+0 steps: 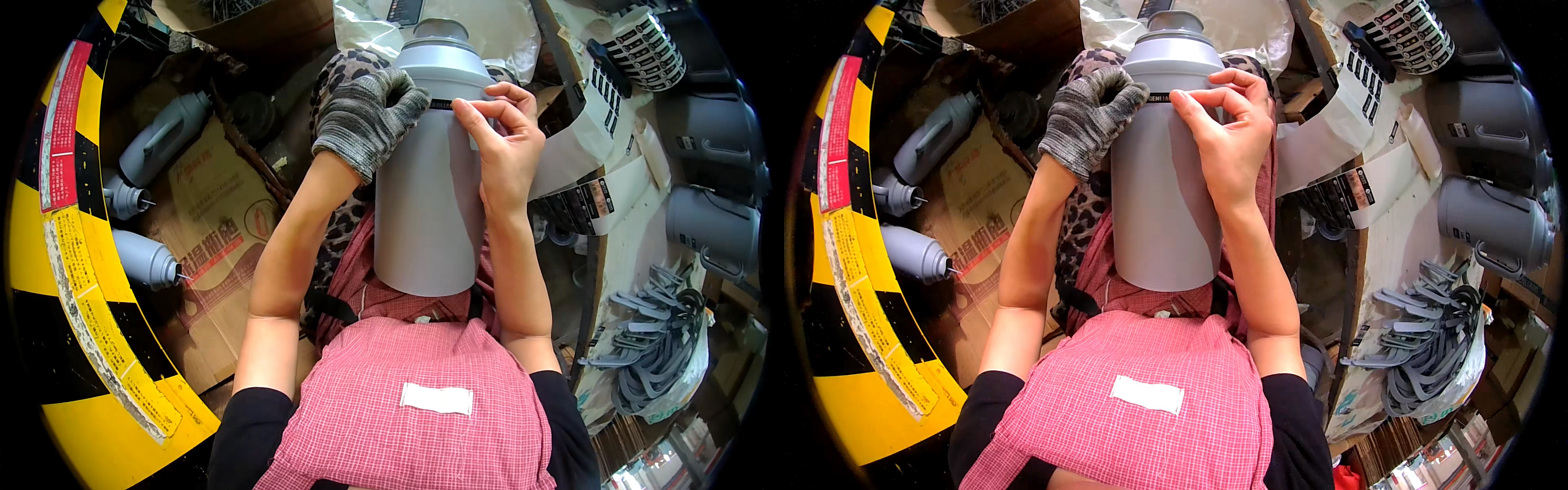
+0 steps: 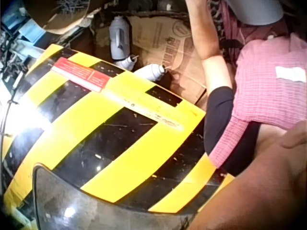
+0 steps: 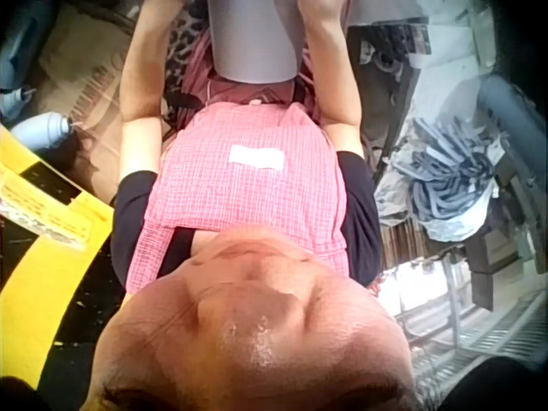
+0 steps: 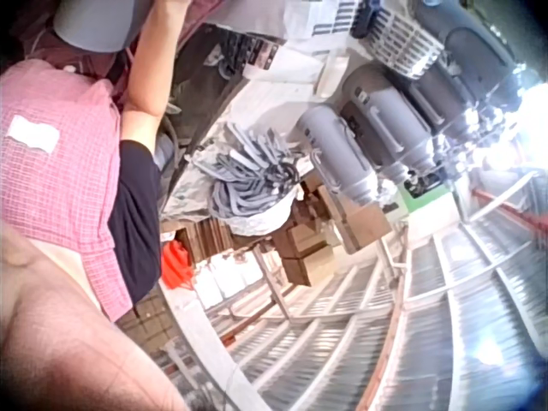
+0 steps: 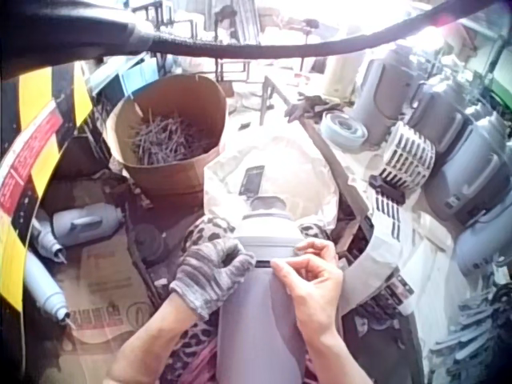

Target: The person places an inner lining into a jug body, attaches a top ring, and applies a label to the side by hand.

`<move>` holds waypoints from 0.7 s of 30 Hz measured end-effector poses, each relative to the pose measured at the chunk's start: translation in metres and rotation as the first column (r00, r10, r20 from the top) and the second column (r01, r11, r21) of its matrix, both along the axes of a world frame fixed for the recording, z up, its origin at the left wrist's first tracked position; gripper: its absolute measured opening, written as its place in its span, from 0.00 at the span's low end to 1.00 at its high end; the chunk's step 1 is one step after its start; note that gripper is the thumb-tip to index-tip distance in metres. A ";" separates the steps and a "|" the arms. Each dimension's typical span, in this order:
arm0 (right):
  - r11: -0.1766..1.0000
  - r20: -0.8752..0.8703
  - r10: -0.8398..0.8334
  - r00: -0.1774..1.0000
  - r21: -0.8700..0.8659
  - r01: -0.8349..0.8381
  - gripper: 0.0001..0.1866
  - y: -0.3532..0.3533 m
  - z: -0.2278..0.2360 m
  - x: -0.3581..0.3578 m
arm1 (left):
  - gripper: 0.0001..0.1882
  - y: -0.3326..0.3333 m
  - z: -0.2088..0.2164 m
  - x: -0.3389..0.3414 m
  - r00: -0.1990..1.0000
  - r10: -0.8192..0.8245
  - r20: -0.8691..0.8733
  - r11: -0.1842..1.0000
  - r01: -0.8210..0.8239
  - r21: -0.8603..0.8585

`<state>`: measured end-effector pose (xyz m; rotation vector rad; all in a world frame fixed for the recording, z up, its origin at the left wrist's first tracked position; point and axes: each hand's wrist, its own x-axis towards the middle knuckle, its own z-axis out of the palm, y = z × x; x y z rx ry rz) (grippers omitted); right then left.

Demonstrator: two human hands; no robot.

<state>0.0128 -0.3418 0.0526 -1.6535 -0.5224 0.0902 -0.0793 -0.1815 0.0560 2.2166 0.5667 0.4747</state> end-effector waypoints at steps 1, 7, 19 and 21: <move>1.000 0.030 -0.004 1.000 -0.020 0.005 0.09 0.000 0.001 0.000 | 0.15 0.000 0.000 0.001 1.000 0.009 -0.005 1.000 -0.009 0.004; 0.997 0.069 0.008 0.998 -0.083 -0.002 0.07 0.003 0.012 0.002 | 0.13 0.001 0.010 0.001 0.990 -0.005 -0.139 0.975 0.036 0.217; 0.984 -0.386 0.110 0.916 0.170 -0.046 0.20 -0.032 -0.004 0.032 | 0.19 0.028 -0.012 -0.018 0.954 -0.155 -0.257 0.987 0.158 -0.008; 0.983 -0.357 0.020 0.934 0.176 0.046 0.15 -0.052 -0.009 0.031 | 0.23 0.027 -0.011 -0.015 1.000 -0.028 -0.013 0.999 0.028 -0.026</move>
